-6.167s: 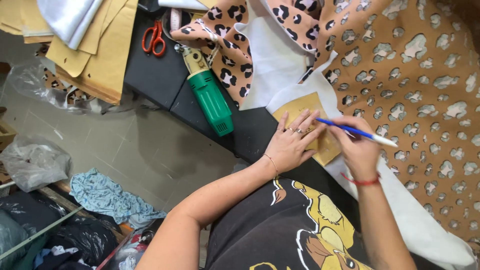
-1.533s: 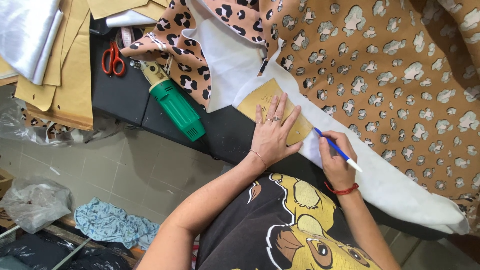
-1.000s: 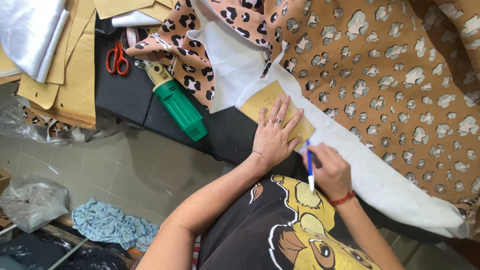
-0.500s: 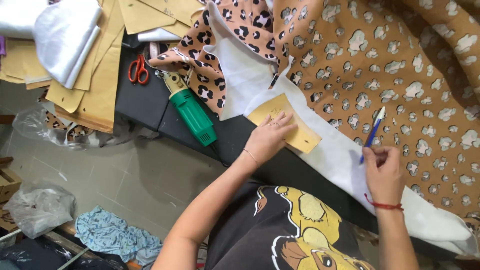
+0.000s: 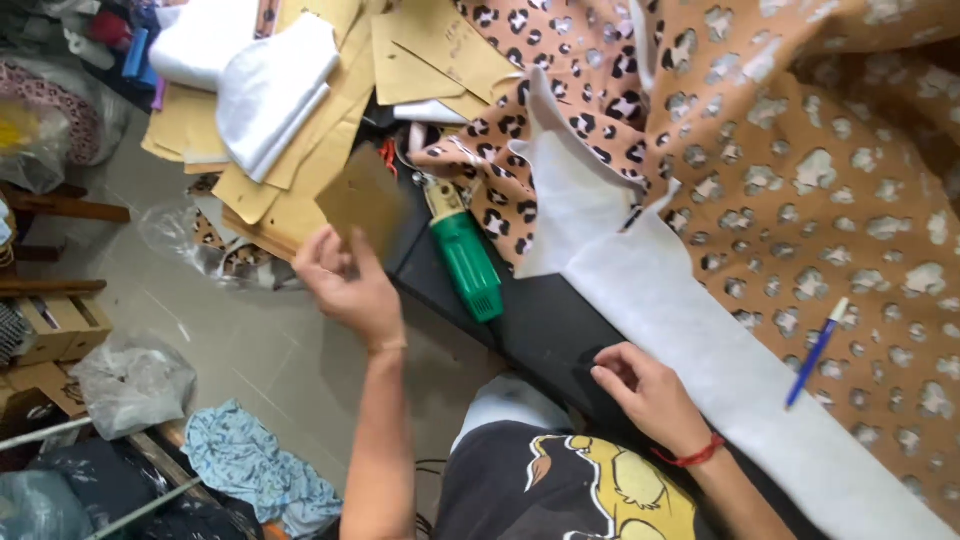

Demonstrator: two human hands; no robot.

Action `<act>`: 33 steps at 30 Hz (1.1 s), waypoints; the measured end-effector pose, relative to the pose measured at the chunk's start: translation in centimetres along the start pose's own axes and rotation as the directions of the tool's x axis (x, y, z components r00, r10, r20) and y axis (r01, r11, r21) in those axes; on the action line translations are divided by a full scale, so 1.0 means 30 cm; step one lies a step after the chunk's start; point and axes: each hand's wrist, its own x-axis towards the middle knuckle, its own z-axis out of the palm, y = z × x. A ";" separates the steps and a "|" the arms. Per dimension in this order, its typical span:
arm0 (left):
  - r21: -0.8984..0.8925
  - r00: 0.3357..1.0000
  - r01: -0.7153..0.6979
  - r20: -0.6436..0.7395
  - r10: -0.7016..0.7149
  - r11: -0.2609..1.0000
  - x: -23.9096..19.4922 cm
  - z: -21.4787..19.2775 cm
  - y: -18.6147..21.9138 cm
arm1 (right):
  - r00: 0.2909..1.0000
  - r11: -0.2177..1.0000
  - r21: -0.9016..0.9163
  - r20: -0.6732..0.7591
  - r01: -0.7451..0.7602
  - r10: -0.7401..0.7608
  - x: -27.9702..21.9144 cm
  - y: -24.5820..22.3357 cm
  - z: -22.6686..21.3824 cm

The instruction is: Marking fabric with a pattern and cutting it using an electric rotary cutter

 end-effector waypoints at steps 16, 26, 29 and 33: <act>-0.410 0.094 -0.560 0.832 0.547 0.720 0.123 0.578 -0.343 | 0.773 0.866 -0.382 -0.421 0.323 -0.474 0.404 -0.377 0.164; -0.500 0.322 -0.518 0.637 0.700 0.694 0.212 0.852 -0.188 | 0.939 0.910 -0.413 -0.327 -0.043 -0.104 0.533 -0.441 0.450; -0.487 0.269 -0.496 0.701 0.661 0.718 0.213 0.830 -0.212 | 0.930 0.928 -0.370 -0.354 -0.040 -0.101 0.498 -0.406 0.457; -0.550 -0.062 -0.282 0.828 0.557 0.787 0.351 0.677 -0.101 | 0.906 0.984 -0.173 -0.407 0.047 -0.115 0.279 -0.334 0.383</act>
